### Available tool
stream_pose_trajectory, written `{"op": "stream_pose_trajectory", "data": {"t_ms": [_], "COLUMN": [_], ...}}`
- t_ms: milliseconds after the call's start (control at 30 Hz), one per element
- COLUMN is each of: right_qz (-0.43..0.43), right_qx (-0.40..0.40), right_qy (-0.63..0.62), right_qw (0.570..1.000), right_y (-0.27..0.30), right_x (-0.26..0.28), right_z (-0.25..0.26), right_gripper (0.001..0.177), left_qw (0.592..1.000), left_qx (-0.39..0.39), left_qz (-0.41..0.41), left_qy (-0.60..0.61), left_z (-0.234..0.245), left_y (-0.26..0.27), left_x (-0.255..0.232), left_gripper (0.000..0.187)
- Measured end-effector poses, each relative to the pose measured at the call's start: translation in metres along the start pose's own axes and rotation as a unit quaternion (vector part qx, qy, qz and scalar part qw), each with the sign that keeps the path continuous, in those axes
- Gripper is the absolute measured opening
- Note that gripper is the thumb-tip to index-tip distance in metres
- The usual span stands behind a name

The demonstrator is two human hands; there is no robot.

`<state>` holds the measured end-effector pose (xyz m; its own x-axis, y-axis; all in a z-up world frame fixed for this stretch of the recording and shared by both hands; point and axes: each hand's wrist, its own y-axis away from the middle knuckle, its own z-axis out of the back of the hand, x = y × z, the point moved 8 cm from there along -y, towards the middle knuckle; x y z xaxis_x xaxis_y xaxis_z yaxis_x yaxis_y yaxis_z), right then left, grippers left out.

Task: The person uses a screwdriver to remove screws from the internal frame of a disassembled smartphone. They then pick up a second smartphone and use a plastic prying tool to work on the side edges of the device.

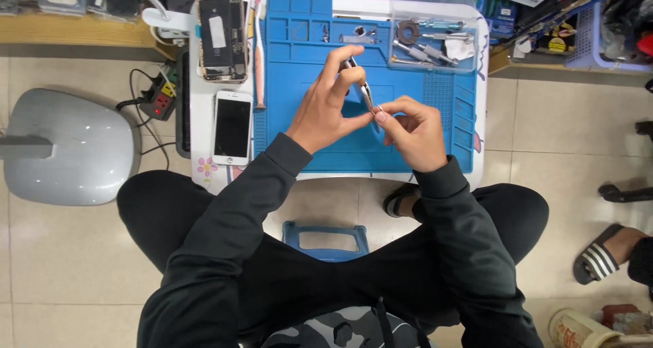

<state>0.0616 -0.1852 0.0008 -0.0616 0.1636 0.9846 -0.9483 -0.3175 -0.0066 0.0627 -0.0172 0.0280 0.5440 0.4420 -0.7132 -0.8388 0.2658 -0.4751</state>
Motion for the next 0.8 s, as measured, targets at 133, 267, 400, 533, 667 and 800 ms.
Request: {"op": "stream_pose_trajectory", "data": {"t_ms": [133,267,400,533,667,800], "right_qz": [0.039,0.040,0.022,0.008,0.006,0.114], "right_qx": [0.024,0.009,0.025,0.042,0.030,-0.044], "right_qy": [0.009,-0.023,-0.030,-0.031,-0.023,0.070], "right_qw": [0.999,0.999,0.999,0.999,0.999,0.990], "right_y": [0.000,0.000,-0.003,-0.002,0.001,0.008], "right_x": [0.008,0.004,0.007,0.006,0.011,0.014], "right_z": [0.000,0.005,0.004,0.006,0.003,0.001], "right_gripper": [0.014,0.014,0.013,0.013,0.013,0.014], "left_qw": [1.000,0.999,0.999,0.999,0.999,0.999], "left_qx": [0.003,-0.003,-0.007,-0.002,0.004,-0.009], "left_qz": [0.005,0.030,0.034,0.032,0.030,0.044], "left_qy": [0.008,0.016,0.009,0.008,0.010,0.016], "left_z": [-0.003,-0.016,-0.014,-0.013,-0.013,-0.009], "left_y": [0.001,0.005,0.004,0.002,0.002,0.001], "left_x": [-0.001,0.012,0.013,0.003,0.002,0.004], "left_gripper": [0.054,0.056,0.053,0.054,0.055,0.057]}}
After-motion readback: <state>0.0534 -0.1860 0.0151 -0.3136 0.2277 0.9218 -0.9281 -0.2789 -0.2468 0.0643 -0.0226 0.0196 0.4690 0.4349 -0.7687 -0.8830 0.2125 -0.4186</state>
